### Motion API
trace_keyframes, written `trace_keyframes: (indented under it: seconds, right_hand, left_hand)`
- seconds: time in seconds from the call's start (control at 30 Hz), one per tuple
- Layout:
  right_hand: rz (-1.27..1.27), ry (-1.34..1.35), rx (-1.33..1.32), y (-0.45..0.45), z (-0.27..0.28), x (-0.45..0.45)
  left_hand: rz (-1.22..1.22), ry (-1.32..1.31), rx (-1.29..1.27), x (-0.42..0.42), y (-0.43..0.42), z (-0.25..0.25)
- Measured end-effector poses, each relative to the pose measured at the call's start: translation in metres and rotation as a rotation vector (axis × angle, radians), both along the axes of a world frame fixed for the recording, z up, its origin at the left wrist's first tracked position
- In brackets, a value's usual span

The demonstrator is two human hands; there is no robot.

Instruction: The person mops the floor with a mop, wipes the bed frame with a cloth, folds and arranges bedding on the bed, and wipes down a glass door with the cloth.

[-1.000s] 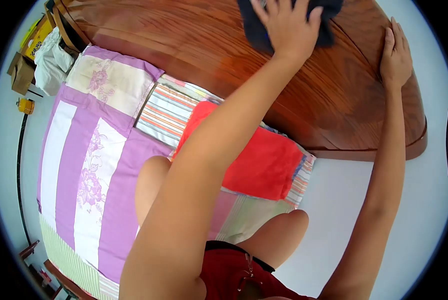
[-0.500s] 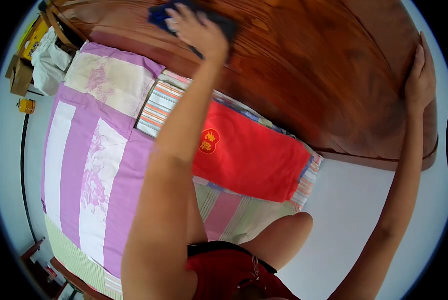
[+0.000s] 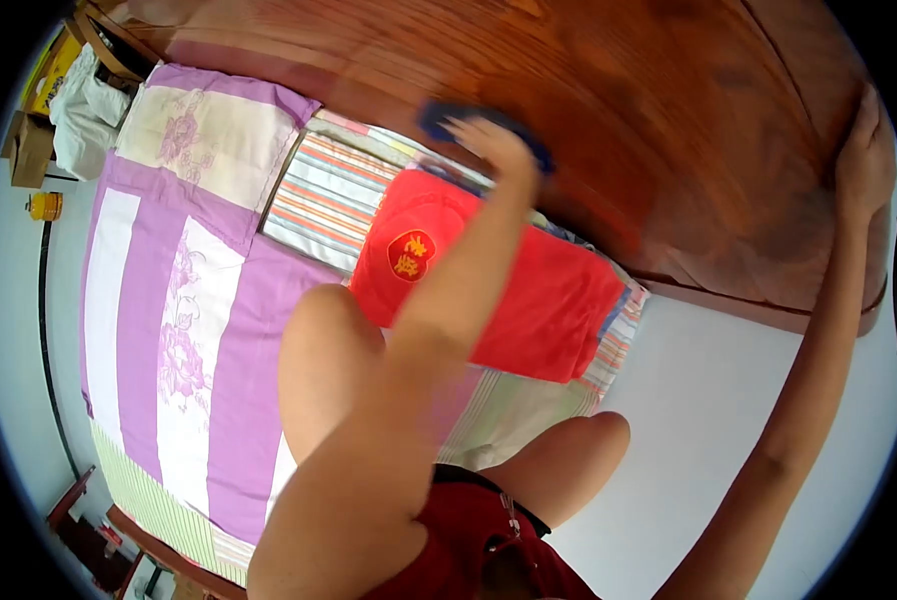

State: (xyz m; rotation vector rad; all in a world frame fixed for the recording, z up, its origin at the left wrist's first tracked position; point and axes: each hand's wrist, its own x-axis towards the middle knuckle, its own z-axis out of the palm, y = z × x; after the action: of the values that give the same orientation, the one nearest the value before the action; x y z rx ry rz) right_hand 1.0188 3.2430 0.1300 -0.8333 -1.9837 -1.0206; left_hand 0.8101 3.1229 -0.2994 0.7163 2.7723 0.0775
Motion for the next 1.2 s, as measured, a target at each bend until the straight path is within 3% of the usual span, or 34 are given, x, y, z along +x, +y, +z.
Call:
trace_keyframes:
  seconds: [0.07, 0.2, 0.23, 0.33, 0.4, 0.43, 0.47, 0.5, 0.53, 0.57, 0.6, 0.67, 0.8, 0.83, 0.87, 0.9, 0.97, 1.03, 1.07, 1.2]
  right_hand:
    - [-0.043, -0.055, 0.001, 0.021, 0.004, 0.015]
    - [-0.153, -0.072, -0.042, 0.028, 0.005, 0.024]
    - [-0.150, -0.080, -0.014, 0.027, 0.004, 0.020]
    - [-0.109, -0.066, -0.022, 0.017, 0.004, 0.012]
    - [-0.102, -0.087, -0.025, 0.016, 0.000, 0.013]
    - [-0.115, -0.114, -0.002, 0.023, 0.001, 0.020]
    - [-0.268, -0.190, 0.018, 0.023, 0.002, 0.020]
    - [-0.414, -0.276, 0.041, 0.022, 0.003, 0.021]
    - [-0.496, -0.326, 0.072, 0.023, 0.003, 0.020]
    - [-0.531, -0.357, 0.088, 0.023, 0.003, 0.021]
    - [-0.552, -0.372, 0.105, 0.022, 0.003, 0.021]
    - [-0.587, -0.398, 0.122, 0.020, 0.002, 0.023]
    - [-0.642, -0.435, 0.143, 0.019, 0.000, 0.027]
    - [-0.655, -0.445, 0.149, 0.018, 0.000, 0.029]
    - [-0.666, -0.458, 0.155, 0.018, -0.001, 0.030]
    - [-0.678, -0.468, 0.165, 0.018, -0.001, 0.030]
    - [-0.700, -0.488, 0.185, 0.017, 0.001, 0.030]
    - [-0.731, -0.506, 0.197, 0.017, 0.000, 0.030]
    - [-0.753, -0.517, 0.205, 0.016, 0.000, 0.031]
    - [-0.843, -0.574, 0.237, 0.015, -0.001, 0.030]
  left_hand:
    - [0.425, -0.228, 0.478, 0.072, 0.046, -0.075]
    - [1.376, -1.485, 1.450, 0.124, 0.018, 0.034]
    - [1.606, -1.815, 1.678, 0.130, 0.017, 0.041]
    - [1.318, -1.750, 1.957, 0.067, 0.021, 0.007]
    - [1.122, -1.618, 2.098, 0.003, 0.015, -0.041]
    - [1.115, -1.440, 2.056, -0.024, -0.003, -0.013]
    - [1.122, -1.450, 2.065, -0.062, -0.019, -0.009]
    - [1.134, -1.395, 2.149, -0.111, -0.002, -0.089]
    - [0.919, -1.229, 2.072, -0.145, -0.030, -0.055]
    - [0.868, -1.072, 2.039, -0.185, -0.040, -0.071]
    - [0.813, -1.063, 2.015, -0.205, -0.059, -0.041]
    - [0.698, -1.145, 2.054, -0.241, -0.073, -0.041]
    - [0.829, -0.997, 2.057, -0.179, -0.047, -0.050]
    - [0.864, -0.981, 2.022, -0.161, -0.036, -0.075]
    - [0.965, -1.061, 1.968, -0.136, -0.025, -0.093]
    - [0.899, -1.164, 1.989, -0.097, -0.031, -0.065]
    - [0.915, -1.420, 1.943, -0.036, -0.018, -0.092]
    - [1.182, -1.565, 1.786, 0.021, -0.002, -0.091]
    - [1.295, -1.627, 1.714, 0.049, 0.005, -0.084]
    - [1.380, -1.680, 1.623, 0.073, 0.008, -0.050]
